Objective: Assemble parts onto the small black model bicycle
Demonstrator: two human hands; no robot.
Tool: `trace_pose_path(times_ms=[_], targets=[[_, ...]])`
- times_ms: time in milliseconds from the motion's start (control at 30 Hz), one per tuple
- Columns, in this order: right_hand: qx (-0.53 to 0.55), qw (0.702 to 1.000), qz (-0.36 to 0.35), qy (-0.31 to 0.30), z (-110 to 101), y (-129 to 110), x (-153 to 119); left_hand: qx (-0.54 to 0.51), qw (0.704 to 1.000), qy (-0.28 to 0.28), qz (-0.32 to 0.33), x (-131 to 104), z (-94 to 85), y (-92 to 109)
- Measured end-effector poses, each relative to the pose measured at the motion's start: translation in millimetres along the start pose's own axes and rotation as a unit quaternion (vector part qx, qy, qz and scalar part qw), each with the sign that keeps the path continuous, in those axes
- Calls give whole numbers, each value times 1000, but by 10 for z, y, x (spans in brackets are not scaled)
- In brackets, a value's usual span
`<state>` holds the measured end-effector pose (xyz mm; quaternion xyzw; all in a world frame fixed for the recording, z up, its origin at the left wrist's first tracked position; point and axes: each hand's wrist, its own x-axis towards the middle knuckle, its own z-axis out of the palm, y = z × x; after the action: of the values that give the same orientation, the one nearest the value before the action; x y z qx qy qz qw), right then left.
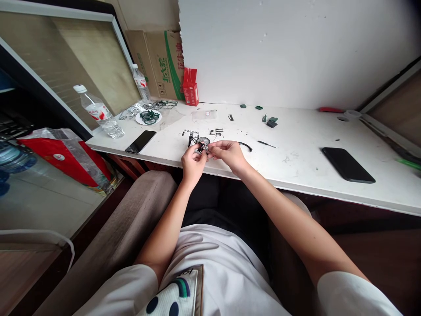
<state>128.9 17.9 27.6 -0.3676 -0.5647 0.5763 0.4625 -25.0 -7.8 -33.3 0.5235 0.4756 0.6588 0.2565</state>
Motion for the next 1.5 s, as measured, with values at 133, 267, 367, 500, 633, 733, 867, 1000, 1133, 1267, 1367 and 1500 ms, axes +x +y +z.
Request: trace_pose_path(times_ms=[133,267,367,500,633,733,867,1000,1133,1267,1367,1500], targets=[[36,999,39,-6,8,-2,-12,17,1000,6,16,7,2,17],[83,993,81,-10,4,9,-5,24,999,4,42,22,-14,17],[106,990,92,-10,4,4,-9,31,997,6,63,33,-19,-13],[110,990,92,-4,17,-23,-29,26,996,5,80,38,-12,-68],[114,989,94,5,20,-35,-37,24,997,-1,80,36,-7,-111],[116,989,96,7,11,-30,-31,22,997,-3,77,40,-11,-138],[111,989,101,6,4,-32,-24,5,996,-10,84,58,-37,-169],[100,990,103,7,2,-40,-23,8,996,-8,84,86,-78,-188],[102,989,103,-18,-18,-26,-13,29,995,22,95,118,-109,-196],[101,989,96,-42,-45,-23,1,0,997,11,76,136,-117,-193],[104,989,94,-46,-46,-50,-10,-42,998,0,46,130,-104,-172],[82,990,84,-72,-40,-127,-46,-125,992,10,-31,114,-88,-96]])
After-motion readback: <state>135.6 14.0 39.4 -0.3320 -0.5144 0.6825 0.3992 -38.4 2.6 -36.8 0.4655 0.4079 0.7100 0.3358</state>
